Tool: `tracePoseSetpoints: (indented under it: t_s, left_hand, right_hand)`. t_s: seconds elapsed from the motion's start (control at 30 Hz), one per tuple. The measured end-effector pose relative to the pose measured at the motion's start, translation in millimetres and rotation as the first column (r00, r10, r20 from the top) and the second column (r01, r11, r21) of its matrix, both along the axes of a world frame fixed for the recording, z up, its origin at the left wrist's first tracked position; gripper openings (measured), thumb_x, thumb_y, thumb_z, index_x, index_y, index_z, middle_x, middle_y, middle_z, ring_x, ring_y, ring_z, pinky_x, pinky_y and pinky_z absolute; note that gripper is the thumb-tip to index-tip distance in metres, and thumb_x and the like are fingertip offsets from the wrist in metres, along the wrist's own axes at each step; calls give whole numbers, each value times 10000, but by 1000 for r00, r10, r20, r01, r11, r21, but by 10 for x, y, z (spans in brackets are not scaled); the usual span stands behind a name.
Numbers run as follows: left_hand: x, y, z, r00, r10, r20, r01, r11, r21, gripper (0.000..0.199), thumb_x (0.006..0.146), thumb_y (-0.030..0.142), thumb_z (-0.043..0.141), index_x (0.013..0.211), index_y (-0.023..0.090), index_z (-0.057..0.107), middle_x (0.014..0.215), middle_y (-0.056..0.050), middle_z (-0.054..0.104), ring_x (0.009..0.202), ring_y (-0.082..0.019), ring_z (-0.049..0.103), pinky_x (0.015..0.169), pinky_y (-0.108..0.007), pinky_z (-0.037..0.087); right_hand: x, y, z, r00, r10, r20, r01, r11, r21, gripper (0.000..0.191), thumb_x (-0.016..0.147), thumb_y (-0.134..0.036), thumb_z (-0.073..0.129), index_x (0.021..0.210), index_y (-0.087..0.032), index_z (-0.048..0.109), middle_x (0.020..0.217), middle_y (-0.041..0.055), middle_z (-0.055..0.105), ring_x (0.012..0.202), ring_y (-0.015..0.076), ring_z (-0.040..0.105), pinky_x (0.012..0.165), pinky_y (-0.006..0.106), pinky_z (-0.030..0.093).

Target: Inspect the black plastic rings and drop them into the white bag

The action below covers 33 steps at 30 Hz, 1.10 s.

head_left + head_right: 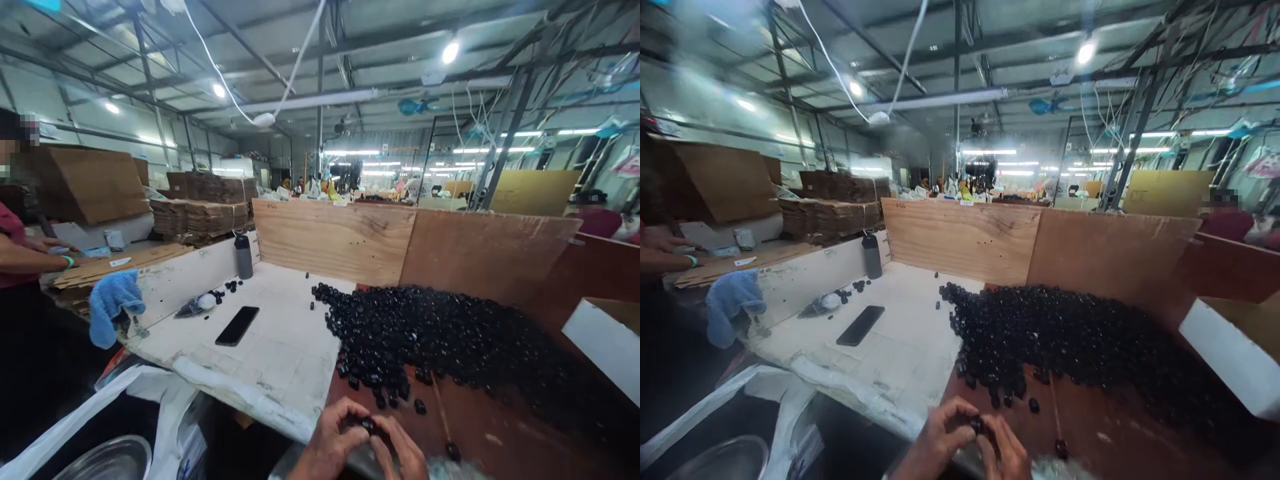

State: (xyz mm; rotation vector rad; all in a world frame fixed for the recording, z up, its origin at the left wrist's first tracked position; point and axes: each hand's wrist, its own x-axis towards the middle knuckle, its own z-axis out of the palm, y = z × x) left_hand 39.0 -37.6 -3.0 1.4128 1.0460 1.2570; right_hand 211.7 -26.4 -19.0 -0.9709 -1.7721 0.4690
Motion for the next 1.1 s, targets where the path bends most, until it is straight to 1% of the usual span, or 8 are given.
tracePoseSetpoints:
  t_s: [0.13,0.27,0.47,0.6,0.67,0.8,1.0,1.1]
  left_hand:
    - [-36,-239,213,1000,-9,29,12,996,-94,267,803,322,695,1009,152,686,985,-67,704,929,-211,638,867,-319,509]
    - [-69,-343,128,994,-37,105,55,983,-174,299,791,329,717,1021,146,663,995,-71,700,928,-213,653,876,-344,533]
    - [-69,-463,23,1000,-5,-17,4,998,-69,247,826,312,692,1030,174,676,1027,-64,672,980,-214,644,907,-331,536]
    - [-50,-461,8,999,-44,16,46,994,-102,254,845,305,676,1062,176,650,1026,-59,688,953,-212,667,878,-331,555]
    - [-51,-466,-17,997,-25,-72,25,1000,-6,227,866,290,648,1067,183,653,1040,-64,691,976,-219,664,887,-344,553]
    - [-68,-490,-52,967,4,-255,58,970,235,199,907,246,578,1079,204,669,1079,-76,694,1050,-226,640,970,-393,510]
    - [-20,-535,-18,998,27,65,-18,991,-134,348,814,330,707,1098,157,601,1016,-79,689,927,-213,679,852,-353,580]
    - [-12,-568,-33,999,38,3,-38,996,-77,306,822,307,699,1073,158,606,990,-68,689,914,-209,683,827,-336,588]
  right_hand:
    - [-15,-246,197,995,84,56,-75,986,-148,213,949,-314,501,859,-208,662,776,51,672,717,190,643,697,279,512]
    - [-65,-407,273,996,84,6,-79,965,-249,159,924,-281,518,971,-195,643,831,50,646,765,187,615,730,291,486]
    - [-115,-529,278,984,33,-177,-136,780,-611,177,920,-363,521,855,-203,559,580,-53,516,476,112,518,497,218,384]
    - [-141,-552,313,981,-15,-196,-99,821,-562,168,890,-376,561,893,-209,579,633,-46,548,499,107,513,507,214,383]
    - [-173,-567,322,980,-50,-190,-72,811,-581,191,893,-387,557,832,-206,572,571,-55,529,474,104,495,513,217,378]
    - [-225,-598,305,944,-107,-313,-165,667,-726,360,936,-482,460,717,-201,513,468,-66,464,407,99,444,482,220,376]
    - [-135,-672,332,989,-8,-146,-65,871,-486,179,919,-372,535,932,-204,597,711,-14,573,564,118,523,564,237,405]
    - [-135,-703,338,984,-6,-177,-91,841,-533,188,924,-370,525,871,-201,589,598,-41,519,509,109,470,537,236,374]
